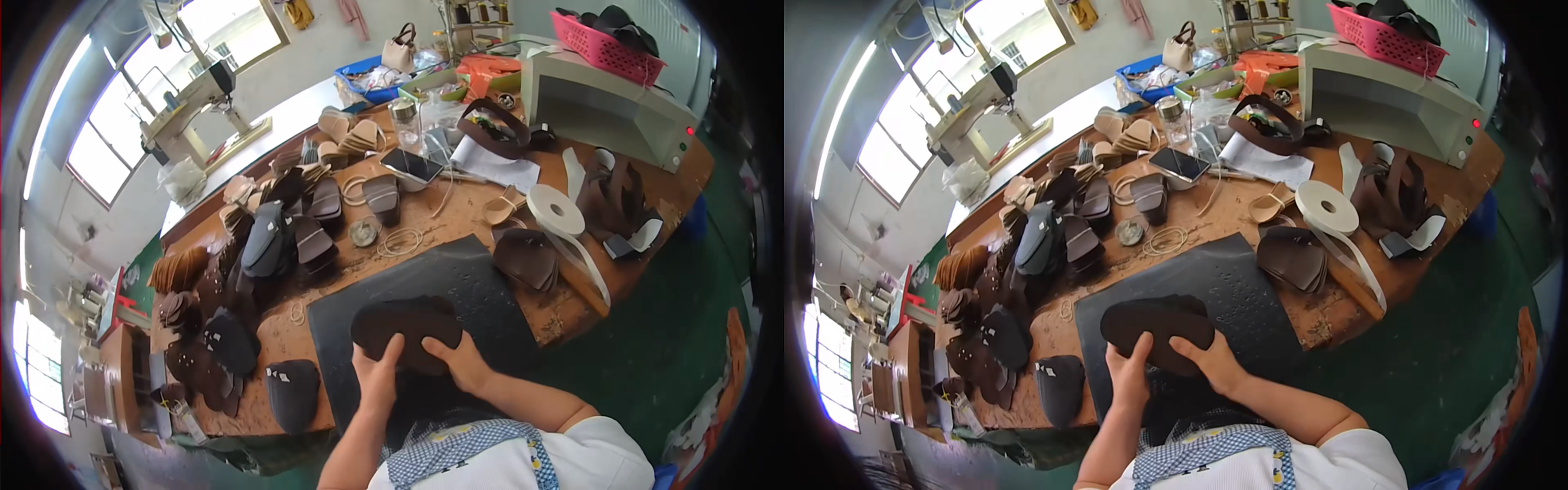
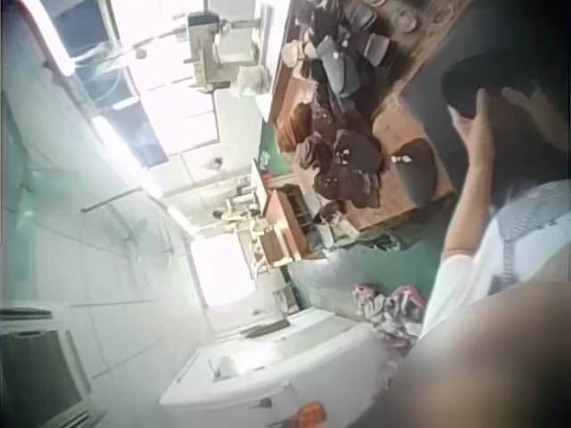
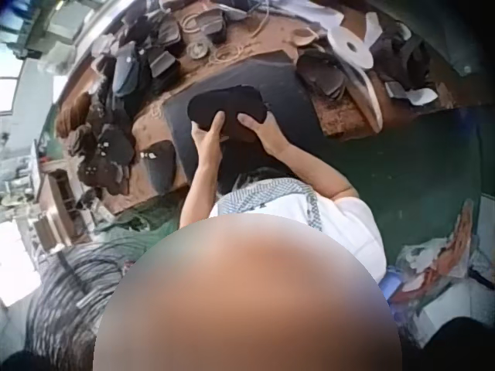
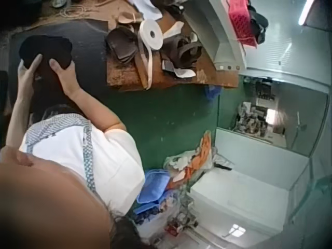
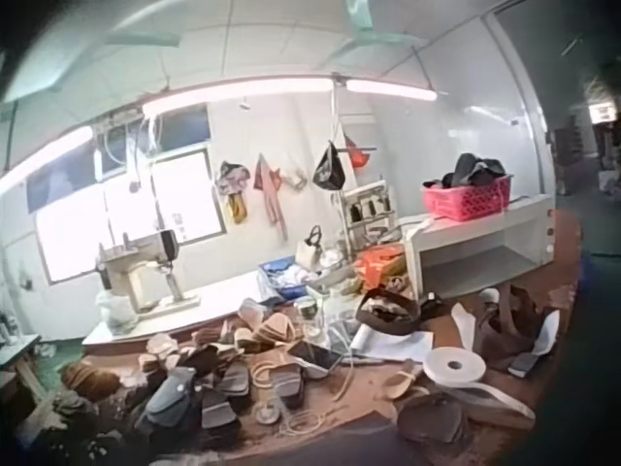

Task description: Preparing and organizing cut leather components for shoe assembly at a workbench.

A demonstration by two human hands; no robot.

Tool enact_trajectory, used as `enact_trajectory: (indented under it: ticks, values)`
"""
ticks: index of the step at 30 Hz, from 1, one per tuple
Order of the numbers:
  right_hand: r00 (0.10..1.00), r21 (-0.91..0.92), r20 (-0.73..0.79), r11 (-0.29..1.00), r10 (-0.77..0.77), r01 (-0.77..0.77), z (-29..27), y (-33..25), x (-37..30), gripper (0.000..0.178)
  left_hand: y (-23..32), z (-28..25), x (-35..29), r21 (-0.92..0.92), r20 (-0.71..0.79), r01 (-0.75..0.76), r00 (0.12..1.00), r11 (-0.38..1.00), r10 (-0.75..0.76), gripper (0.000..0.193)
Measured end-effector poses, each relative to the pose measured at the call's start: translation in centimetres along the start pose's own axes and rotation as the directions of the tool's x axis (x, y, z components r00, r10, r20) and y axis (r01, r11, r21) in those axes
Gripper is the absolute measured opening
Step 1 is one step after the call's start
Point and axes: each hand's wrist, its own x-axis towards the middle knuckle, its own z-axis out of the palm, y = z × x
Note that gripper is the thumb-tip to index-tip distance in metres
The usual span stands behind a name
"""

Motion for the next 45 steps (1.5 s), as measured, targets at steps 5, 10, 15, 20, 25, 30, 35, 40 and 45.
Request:
enact_trajectory:
  ticks: [5, 10, 15, 20, 25, 30, 35, 40, 45]
  values:
    - [0.862, -0.613, 0.390, 0.607, -0.323, 0.505, -2.3, -7.0, 1.6, 0.086, 2.4, -1.0, 0.4, 0.213, 0.084, -0.047, 0.996, 0.976, 0.030, 0.050]
    - [0.686, -0.612, 0.691, 0.322, -0.225, 0.722, -1.8, -9.5, 2.9, 0.087, 4.4, -0.1, -0.1, 0.430, 0.596, -0.700, 0.694, 0.570, 0.403, 0.061]
    - [0.707, -0.580, 0.688, 0.463, -0.161, 0.670, -4.5, -5.4, 4.1, 0.083, 0.9, -1.1, 0.4, 0.474, 0.604, -0.550, 0.772, 0.688, 0.200, 0.093]
    - [0.728, -0.548, 0.668, 0.562, -0.150, 0.619, -4.3, -4.3, 5.0, 0.085, -1.1, -1.3, 0.7, 0.481, 0.563, -0.556, 0.788, 0.678, 0.247, 0.113]
    - [0.764, -0.591, 0.625, 0.543, -0.159, 0.596, -3.9, -3.5, 5.3, 0.082, -3.0, -1.0, 2.5, 0.443, 0.516, -0.576, 0.791, 0.687, 0.331, 0.116]
    - [0.804, -0.625, 0.576, 0.557, -0.144, 0.547, -4.4, -2.7, 5.8, 0.068, 2.6, 1.7, 0.8, 0.599, 0.567, -0.772, 0.596, 0.212, 0.569, 0.123]
    - [0.804, -0.629, 0.552, 0.523, -0.222, 0.576, -4.3, -2.9, 5.2, 0.063, 3.5, 2.4, 1.8, 0.423, 0.848, -0.905, 0.415, 0.051, 0.331, 0.111]
    - [0.828, -0.604, 0.527, 0.600, -0.193, 0.524, -4.8, -2.8, 5.2, 0.066, 3.0, 1.2, 1.8, 0.542, 0.574, -0.756, 0.652, 0.366, 0.496, 0.107]
    - [0.858, -0.421, 0.512, 0.860, -0.037, 0.288, -3.9, -3.2, 3.4, 0.074, 0.1, 0.4, 1.6, 0.515, 0.409, -0.482, 0.865, 0.709, 0.290, 0.082]
